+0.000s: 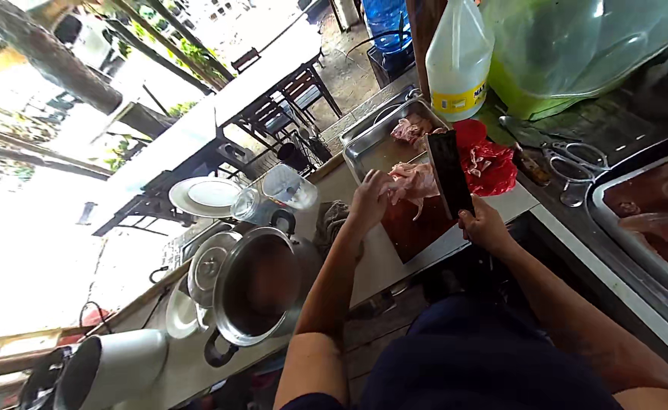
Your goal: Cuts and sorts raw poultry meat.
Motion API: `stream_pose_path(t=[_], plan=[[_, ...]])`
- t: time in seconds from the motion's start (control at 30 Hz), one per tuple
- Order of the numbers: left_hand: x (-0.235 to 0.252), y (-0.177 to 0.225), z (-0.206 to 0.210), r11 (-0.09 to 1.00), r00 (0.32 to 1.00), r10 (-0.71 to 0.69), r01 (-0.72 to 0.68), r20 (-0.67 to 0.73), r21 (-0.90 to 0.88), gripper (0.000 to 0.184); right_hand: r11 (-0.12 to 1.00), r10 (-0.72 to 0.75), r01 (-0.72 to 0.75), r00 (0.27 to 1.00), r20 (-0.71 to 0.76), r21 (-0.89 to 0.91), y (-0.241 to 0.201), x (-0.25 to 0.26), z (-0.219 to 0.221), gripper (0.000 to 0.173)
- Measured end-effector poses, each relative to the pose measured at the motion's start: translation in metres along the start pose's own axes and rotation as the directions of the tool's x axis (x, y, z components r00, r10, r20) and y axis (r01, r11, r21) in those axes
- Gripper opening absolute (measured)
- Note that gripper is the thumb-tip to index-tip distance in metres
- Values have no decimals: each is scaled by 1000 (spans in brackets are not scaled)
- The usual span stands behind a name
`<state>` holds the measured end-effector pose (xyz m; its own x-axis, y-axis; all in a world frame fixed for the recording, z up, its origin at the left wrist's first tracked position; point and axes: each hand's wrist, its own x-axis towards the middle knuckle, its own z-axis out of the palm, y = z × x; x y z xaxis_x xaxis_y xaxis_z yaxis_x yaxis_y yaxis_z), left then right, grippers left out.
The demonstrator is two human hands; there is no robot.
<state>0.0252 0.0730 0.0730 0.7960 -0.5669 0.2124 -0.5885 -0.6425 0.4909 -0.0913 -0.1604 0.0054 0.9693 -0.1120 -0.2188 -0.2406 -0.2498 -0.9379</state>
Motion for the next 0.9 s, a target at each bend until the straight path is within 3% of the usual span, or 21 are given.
stream_pose_path(t=[0.07, 0.2, 0.4, 0.5, 0.63, 0.7, 0.77, 0.9], plan=[[-13, -15, 17, 999, 1000, 21, -20, -5, 43, 17, 1000, 6, -5, 1000, 21, -10, 4, 0, -1, 33], [-31, -35, 38, 993, 996, -79, 81, -35, 84, 21, 991, -33, 45, 995, 98, -130, 11, 3, 2, 29], [-39, -13, 39, 945, 948, -317, 318, -24, 72, 32, 925, -98, 140, 986, 133, -353, -16, 14, 13, 24], [-21, -36, 47, 890, 900, -432, 415, -58, -188, 27, 911, -156, 175, 985, 80, -375, -23, 25, 16, 32], [-23, -28, 44, 577, 800, -582, 534, 147, -618, 26, 896, -211, 220, 975, 65, -385, -44, 22, 7, 31], [-32, -25, 53, 442, 738, -632, 595, 239, -671, 32, 910, -155, 183, 983, 103, -373, -43, 20, 12, 32], [-40, -23, 63, 391, 710, -650, 618, 270, -682, 39, 921, -44, 105, 985, 168, -375, -29, 21, 21, 34], [-60, -31, 72, 394, 773, -566, 559, 287, -730, 44, 912, 64, 39, 970, 236, -408, -4, 23, 31, 41]])
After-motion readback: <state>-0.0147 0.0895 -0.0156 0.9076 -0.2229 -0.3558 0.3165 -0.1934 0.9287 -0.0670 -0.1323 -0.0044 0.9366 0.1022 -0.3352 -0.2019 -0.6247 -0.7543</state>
